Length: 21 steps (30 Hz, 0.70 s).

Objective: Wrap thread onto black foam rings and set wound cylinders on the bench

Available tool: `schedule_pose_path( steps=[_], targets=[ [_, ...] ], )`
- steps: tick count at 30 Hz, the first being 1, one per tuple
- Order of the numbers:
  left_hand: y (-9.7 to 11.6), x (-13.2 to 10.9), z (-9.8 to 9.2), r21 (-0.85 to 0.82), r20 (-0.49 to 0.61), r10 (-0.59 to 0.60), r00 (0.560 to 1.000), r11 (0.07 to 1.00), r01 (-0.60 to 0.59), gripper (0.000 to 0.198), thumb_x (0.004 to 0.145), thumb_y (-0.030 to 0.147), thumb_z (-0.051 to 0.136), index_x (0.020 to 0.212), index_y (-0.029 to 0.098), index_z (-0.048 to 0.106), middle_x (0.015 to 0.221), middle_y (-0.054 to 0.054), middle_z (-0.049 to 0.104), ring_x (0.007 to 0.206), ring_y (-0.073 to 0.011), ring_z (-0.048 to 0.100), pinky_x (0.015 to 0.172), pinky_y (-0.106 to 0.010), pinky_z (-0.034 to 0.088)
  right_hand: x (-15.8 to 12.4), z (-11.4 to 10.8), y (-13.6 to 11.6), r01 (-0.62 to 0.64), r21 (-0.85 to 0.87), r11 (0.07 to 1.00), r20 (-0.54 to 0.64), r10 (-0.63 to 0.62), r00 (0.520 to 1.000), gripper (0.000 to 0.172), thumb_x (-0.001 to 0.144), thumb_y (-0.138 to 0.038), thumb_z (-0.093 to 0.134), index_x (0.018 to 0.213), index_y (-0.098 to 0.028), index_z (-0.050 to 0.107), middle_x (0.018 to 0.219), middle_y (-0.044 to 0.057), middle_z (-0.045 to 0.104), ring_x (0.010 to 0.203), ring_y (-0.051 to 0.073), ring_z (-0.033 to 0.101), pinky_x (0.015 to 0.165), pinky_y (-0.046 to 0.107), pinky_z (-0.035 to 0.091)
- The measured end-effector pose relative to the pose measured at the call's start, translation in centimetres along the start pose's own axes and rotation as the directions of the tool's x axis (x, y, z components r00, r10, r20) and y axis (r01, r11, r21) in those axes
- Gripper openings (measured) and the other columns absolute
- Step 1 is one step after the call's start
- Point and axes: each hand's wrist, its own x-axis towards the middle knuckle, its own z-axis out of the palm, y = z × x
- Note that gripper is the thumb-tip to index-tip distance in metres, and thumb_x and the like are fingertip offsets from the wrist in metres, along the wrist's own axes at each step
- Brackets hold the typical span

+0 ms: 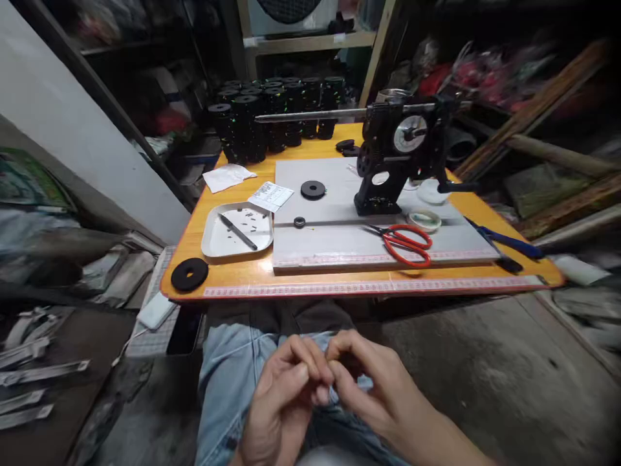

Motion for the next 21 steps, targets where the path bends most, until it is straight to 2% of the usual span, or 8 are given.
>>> schedule_pose_path(
  steps=[5,10,13,16,18,20,21],
  targets=[
    [0.1,-0.9,-0.7,-0.074,0.002,-0.111,0.994,0.991,0.111,0.015,0.085,0.017,0.060,0.073,0.012,0.068,0.072,-0.004,0.060,0.063,-0.0106,0.051,0.065,-0.023,0.039,-0.6,0.3,0.7,0.162,-0.198,0.967,-0.033,-0.172,0.985,0.012,0.096,-0.013,0.041,0.092,-0.023,0.047,0.075,-0.002,0.054,0.062,0.011,0.054,0.058,0.021,0.042],
    [0.0,-0.9,-1.0,-0.134,0.007,-0.151,0.989,0.979,0.151,0.015,0.085,0.015,0.060,0.073,0.011,0.068,0.073,-0.005,0.060,0.062,-0.0108,0.051,0.065,-0.023,0.039,-0.7,0.7,1.0,0.184,-0.235,0.954,-0.054,-0.202,0.978,0.010,0.098,-0.014,0.041,0.097,-0.022,0.047,0.077,-0.001,0.057,0.064,0.013,0.057,0.059,0.022,0.044],
    [0.2,-0.6,-0.7,-0.130,-0.009,-0.150,0.989,0.980,0.148,0.014,0.084,0.015,0.060,0.072,0.012,0.067,0.072,-0.004,0.059,0.062,-0.0104,0.050,0.065,-0.023,0.040,-0.7,0.5,1.0,0.140,-0.221,0.965,-0.086,-0.162,0.983,0.012,0.096,-0.012,0.042,0.097,-0.022,0.048,0.081,0.000,0.059,0.068,0.012,0.059,0.061,0.023,0.045],
    [0.9,0.2,-0.1,-0.027,-0.038,-0.117,0.992,0.993,0.116,0.014,0.085,0.016,0.061,0.073,0.012,0.066,0.076,-0.003,0.059,0.065,-0.0101,0.052,0.066,-0.022,0.042,-0.6,-0.2,0.8,-0.006,-0.059,0.998,-0.094,0.000,0.996,0.009,0.097,-0.017,0.043,0.096,-0.022,0.051,0.078,-0.001,0.058,0.062,0.011,0.057,0.059,0.022,0.046],
    [1.4,1.0,0.4,0.094,-0.032,-0.046,0.998,0.994,0.049,0.015,0.088,0.019,0.059,0.076,0.014,0.065,0.081,-0.004,0.061,0.069,-0.0107,0.055,0.067,-0.022,0.044,-0.4,-1.0,0.6,-0.117,0.091,0.989,-0.063,0.123,0.990,0.009,0.098,-0.021,0.044,0.097,-0.023,0.053,0.077,-0.002,0.058,0.058,0.009,0.055,0.053,0.020,0.045],
    [1.9,1.9,0.9,0.273,-0.007,0.027,1.000,0.962,-0.024,0.010,0.091,0.024,0.059,0.086,0.018,0.065,0.082,-0.002,0.063,0.069,-0.0108,0.056,0.066,-0.022,0.044,-0.1,-1.8,0.4,-0.155,0.167,0.974,-0.068,0.168,0.983,0.009,0.098,-0.023,0.046,0.096,-0.023,0.055,0.085,0.000,0.059,0.059,0.009,0.054,0.050,0.019,0.044],
    [2.1,2.3,1.1,0.394,0.003,0.059,0.998,0.917,-0.056,0.007,0.091,0.025,0.060,0.095,0.022,0.065,0.082,-0.001,0.063,0.069,-0.0105,0.056,0.065,-0.021,0.045,0.0,-2.3,0.4,-0.144,0.175,0.974,-0.088,0.161,0.983,0.008,0.097,-0.023,0.047,0.095,-0.023,0.055,0.091,0.001,0.059,0.061,0.009,0.055,0.051,0.019,0.044]
  ],
)
